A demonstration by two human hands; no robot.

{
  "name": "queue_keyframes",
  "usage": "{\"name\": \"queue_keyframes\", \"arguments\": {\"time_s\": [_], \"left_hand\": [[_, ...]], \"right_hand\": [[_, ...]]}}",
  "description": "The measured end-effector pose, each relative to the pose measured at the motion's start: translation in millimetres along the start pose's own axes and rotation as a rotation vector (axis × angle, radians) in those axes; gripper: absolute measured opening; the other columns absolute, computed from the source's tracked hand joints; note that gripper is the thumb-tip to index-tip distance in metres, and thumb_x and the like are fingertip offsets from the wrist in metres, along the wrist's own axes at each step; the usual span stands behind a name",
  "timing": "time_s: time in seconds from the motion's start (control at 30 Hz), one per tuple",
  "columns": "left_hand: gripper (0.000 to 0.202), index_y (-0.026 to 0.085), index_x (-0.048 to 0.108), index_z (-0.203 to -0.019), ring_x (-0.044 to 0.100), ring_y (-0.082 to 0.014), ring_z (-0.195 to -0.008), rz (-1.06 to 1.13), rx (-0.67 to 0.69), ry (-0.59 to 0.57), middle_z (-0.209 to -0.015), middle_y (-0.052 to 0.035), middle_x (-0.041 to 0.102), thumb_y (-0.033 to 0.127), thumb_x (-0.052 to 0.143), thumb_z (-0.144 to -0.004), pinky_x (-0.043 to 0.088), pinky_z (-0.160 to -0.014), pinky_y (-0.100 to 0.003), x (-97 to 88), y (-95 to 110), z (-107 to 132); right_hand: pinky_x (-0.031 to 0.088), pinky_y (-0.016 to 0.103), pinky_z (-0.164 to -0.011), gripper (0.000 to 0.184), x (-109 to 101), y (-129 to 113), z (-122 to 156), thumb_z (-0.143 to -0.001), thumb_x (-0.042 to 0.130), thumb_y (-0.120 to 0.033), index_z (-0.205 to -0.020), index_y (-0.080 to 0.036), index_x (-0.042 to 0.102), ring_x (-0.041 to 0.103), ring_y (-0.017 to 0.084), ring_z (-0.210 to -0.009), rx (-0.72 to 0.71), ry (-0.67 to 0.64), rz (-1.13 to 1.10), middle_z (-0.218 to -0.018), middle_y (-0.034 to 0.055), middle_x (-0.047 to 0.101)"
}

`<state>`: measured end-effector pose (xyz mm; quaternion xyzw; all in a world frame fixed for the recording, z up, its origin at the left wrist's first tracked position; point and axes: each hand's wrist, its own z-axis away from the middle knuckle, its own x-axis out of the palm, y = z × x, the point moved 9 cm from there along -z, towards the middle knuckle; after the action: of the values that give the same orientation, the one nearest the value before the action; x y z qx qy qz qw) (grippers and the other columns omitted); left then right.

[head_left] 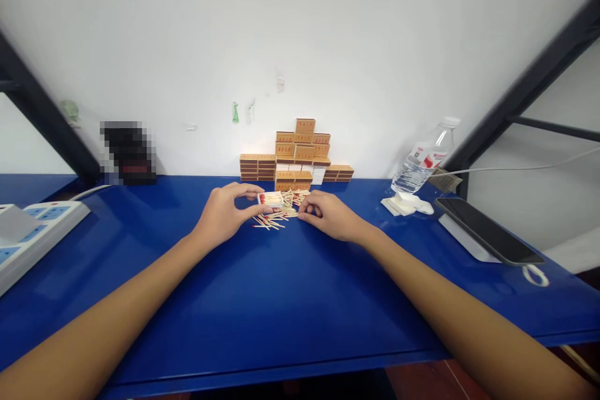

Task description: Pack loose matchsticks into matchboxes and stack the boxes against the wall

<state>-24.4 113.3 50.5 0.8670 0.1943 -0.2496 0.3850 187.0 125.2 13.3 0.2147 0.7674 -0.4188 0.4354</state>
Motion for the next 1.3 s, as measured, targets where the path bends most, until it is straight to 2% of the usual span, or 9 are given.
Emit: {"name": "queue_keyframes", "arguments": {"time_s": [0.13,0.23,0.43,0.57,0.67,0.87,1.3], "left_hand": [[0.033,0.023,0.078,-0.104,0.076,-0.0218,-0.092,-0.008,-0.001,-0.021,-0.101,-0.0049,0.08,0.044,0.087,-0.08,0.06,-0.086,-0.037,4.3,-0.5,1.2],[0.032,0.024,0.078,-0.103,0.075,-0.0214,-0.09,-0.027,0.002,-0.038,-0.099,-0.004,0.079,0.044,0.087,-0.08,0.06,-0.085,-0.036,6.5,-0.2,2.0],[0.033,0.024,0.079,-0.104,0.074,-0.0214,-0.089,-0.058,0.01,-0.086,-0.098,-0.0046,0.079,0.045,0.087,-0.08,0.058,-0.082,-0.035,14.1,0.2,3.9],[0.035,0.024,0.079,-0.103,0.074,-0.0216,-0.088,-0.042,0.0,-0.1,-0.098,-0.0048,0.079,0.047,0.089,-0.078,0.058,-0.081,-0.035,19.3,2.6,6.0],[0.036,0.024,0.08,-0.105,0.074,-0.022,-0.087,-0.013,-0.014,-0.098,-0.1,-0.0054,0.08,0.046,0.089,-0.078,0.058,-0.082,-0.036,21.4,6.0,7.7],[0.035,0.026,0.08,-0.106,0.074,-0.0231,-0.091,0.019,-0.012,-0.108,-0.103,-0.0057,0.08,0.046,0.088,-0.079,0.058,-0.083,-0.037,24.0,11.2,9.7],[0.038,0.026,0.081,-0.106,0.073,-0.0213,-0.086,0.046,0.017,-0.116,-0.099,-0.0036,0.08,0.05,0.088,-0.077,0.058,-0.08,-0.034,26.1,13.9,11.4]], "right_hand": [[0.043,0.029,-0.072,0.011,7.5,0.7,1.1,-0.098,0.061,-0.02,-0.088,-0.017,0.065,0.055,0.016,-0.076,0.014,-0.053,0.035,-0.091,0.0051,0.063],[0.044,0.03,-0.076,0.011,2.2,-0.4,3.1,-0.1,0.058,-0.02,-0.09,-0.018,0.062,0.057,0.018,-0.081,-0.005,-0.067,0.055,-0.094,0.0062,0.062],[0.044,0.031,-0.074,0.011,-22.1,4.2,4.8,-0.101,0.053,-0.022,-0.092,-0.019,0.058,0.057,0.019,-0.082,-0.004,0.03,0.036,-0.096,0.0073,0.062],[0.044,0.032,-0.075,0.011,-29.2,-3.1,4.4,-0.102,0.052,-0.025,-0.093,-0.02,0.055,0.057,0.02,-0.083,-0.034,0.102,0.006,-0.096,0.0069,0.062],[0.045,0.032,-0.076,0.011,-25.4,-17.5,5.4,-0.103,0.053,-0.027,-0.094,-0.021,0.055,0.057,0.02,-0.084,-0.071,0.118,-0.051,-0.096,0.0064,0.061],[0.046,0.032,-0.075,0.008,-9.0,-44.8,11.3,-0.104,0.052,-0.023,-0.096,-0.022,0.054,0.056,0.019,-0.084,-0.129,0.033,-0.057,-0.099,0.0061,0.059],[0.046,0.031,-0.077,0.008,-11.9,-63.5,16.3,-0.102,0.056,-0.02,-0.098,-0.022,0.061,0.057,0.018,-0.087,-0.177,0.036,-0.085,-0.099,0.0048,0.058]]}}
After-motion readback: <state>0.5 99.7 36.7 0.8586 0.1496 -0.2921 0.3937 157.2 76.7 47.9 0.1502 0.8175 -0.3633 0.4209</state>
